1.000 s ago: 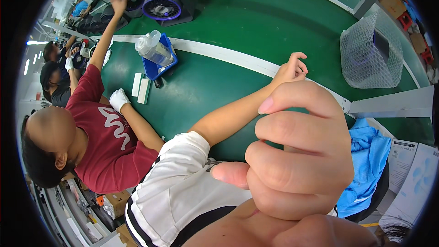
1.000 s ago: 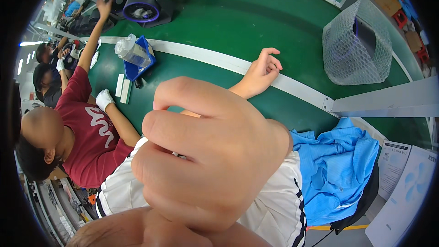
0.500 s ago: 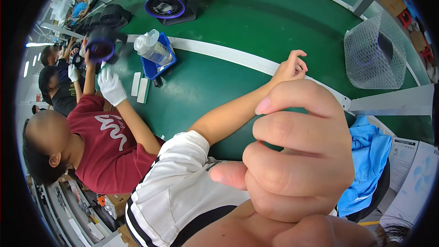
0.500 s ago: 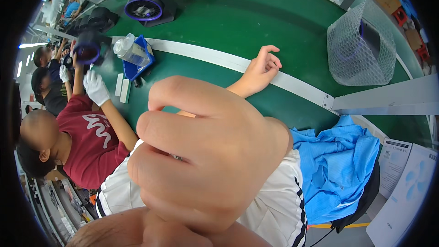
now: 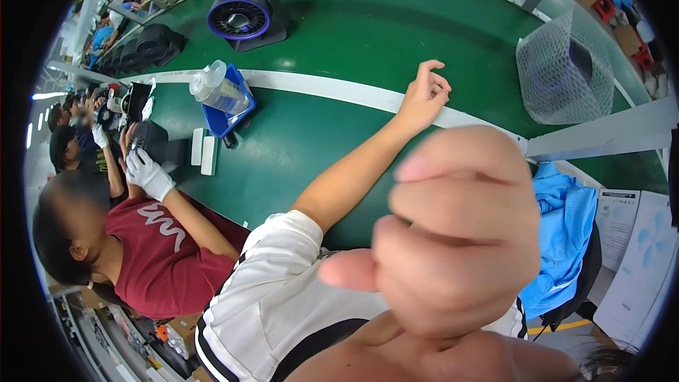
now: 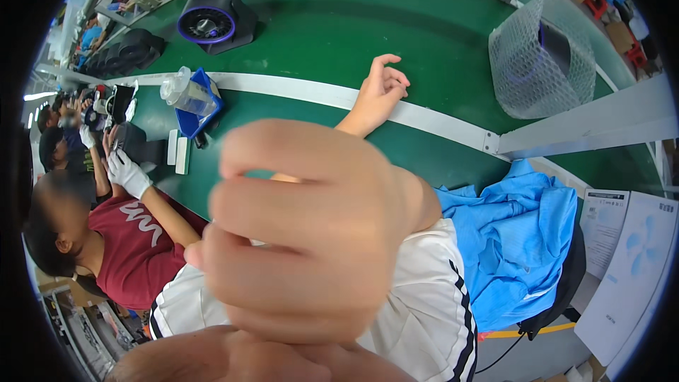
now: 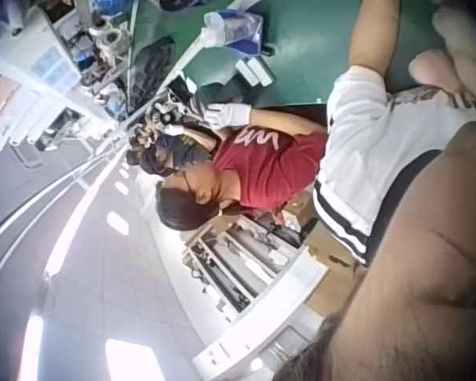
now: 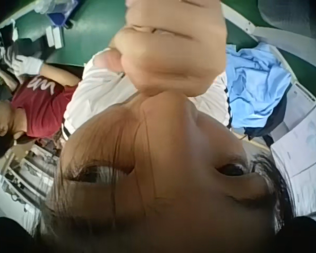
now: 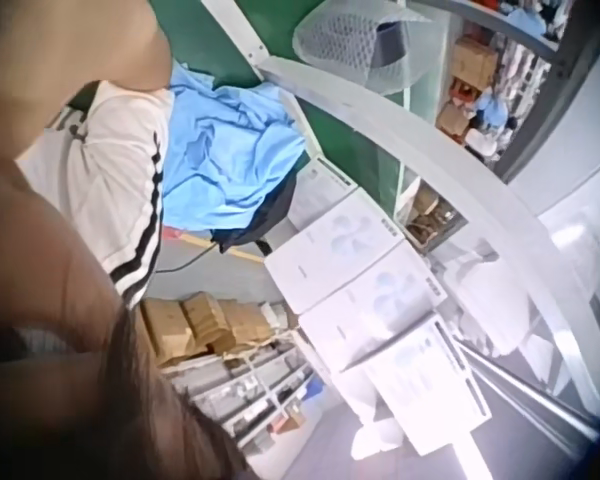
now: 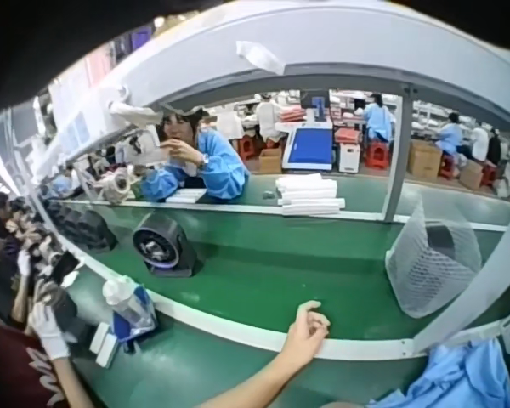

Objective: The person packages desk fans by taking them from the assembly line, wrapping them individually into bubble wrap sleeves, and opening a new stack of bubble wrap sleeves.

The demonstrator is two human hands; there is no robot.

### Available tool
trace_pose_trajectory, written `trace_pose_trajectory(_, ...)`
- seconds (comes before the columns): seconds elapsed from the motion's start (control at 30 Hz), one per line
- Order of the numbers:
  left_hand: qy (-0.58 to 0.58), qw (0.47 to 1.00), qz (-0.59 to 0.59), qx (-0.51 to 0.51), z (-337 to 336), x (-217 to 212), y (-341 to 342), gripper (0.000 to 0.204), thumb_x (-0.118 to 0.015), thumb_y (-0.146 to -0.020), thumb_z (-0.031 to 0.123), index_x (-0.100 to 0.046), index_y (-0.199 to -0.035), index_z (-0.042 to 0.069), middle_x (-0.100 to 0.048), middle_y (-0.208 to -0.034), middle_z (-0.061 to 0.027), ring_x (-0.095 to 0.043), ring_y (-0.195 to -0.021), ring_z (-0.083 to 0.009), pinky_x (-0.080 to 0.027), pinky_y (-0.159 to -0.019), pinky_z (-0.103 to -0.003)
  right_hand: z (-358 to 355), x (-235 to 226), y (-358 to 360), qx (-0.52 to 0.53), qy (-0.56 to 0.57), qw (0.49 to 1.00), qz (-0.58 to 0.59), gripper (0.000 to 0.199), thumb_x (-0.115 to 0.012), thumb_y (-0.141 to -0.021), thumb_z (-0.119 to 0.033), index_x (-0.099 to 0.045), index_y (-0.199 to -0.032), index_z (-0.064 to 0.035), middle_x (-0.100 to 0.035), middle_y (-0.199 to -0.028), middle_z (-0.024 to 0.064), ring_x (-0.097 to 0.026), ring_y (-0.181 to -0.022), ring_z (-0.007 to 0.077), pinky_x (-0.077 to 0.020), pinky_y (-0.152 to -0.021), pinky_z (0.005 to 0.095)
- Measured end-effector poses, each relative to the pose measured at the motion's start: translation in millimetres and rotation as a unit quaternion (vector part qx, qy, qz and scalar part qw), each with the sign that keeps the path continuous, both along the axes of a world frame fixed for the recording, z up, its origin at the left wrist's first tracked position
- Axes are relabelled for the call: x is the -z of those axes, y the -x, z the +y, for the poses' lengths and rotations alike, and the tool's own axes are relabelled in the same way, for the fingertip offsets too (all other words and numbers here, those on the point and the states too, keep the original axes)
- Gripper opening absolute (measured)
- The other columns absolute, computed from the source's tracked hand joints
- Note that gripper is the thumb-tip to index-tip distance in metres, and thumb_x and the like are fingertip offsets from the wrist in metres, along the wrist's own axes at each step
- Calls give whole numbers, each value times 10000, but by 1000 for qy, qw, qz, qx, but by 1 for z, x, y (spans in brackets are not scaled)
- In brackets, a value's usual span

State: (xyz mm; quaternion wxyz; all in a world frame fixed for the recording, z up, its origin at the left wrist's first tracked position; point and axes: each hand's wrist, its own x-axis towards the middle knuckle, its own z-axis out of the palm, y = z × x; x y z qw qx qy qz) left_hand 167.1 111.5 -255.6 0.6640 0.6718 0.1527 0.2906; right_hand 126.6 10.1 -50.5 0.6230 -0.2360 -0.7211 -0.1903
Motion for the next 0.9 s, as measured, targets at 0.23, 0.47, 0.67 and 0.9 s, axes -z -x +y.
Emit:
trace_pose_trajectory(0.23,-160,978,-94,-91,-18,-28,5,443,-456,-769,-43,-290,-1174,27,-535,-840,-95,-552,-647,-143,-468,-621,-264,14,0,-2,133,50,990,25,244,-708,-589,-144,-473,-597,-79,-469,-625,12,-461,-522,188,-370,-569,371)
trace_pose_trajectory(0.47,175,982,-77,-9,43,14,-15,467,-493,-794,-2,-275,-1204,52,-550,-875,-107,-554,-696,-161,-491,-674,-282,35,44,75,152,183,971,-32,154,-618,-551,-195,-480,-531,-129,-474,-567,-4,-489,-519,173,-342,-519,296)
trace_pose_trajectory(0.67,181,977,-76,88,57,19,-13,474,-536,-818,44,-279,-1216,33,-567,-962,-164,-581,-801,-203,-490,-751,-306,-31,104,87,88,429,898,40,146,-644,-663,-164,-541,-660,-61,-551,-693,56,-531,-689,235,-404,-670,350)
trace_pose_trajectory(0.9,123,977,-73,159,72,24,-3,473,-550,-825,47,-288,-1215,2,-572,-971,-193,-586,-815,-222,-482,-776,-322,-189,151,101,-72,607,654,446,291,-550,-830,-226,-569,-1044,-30,-513,-1179,152,-450,-1141,251,-354,-933,345)
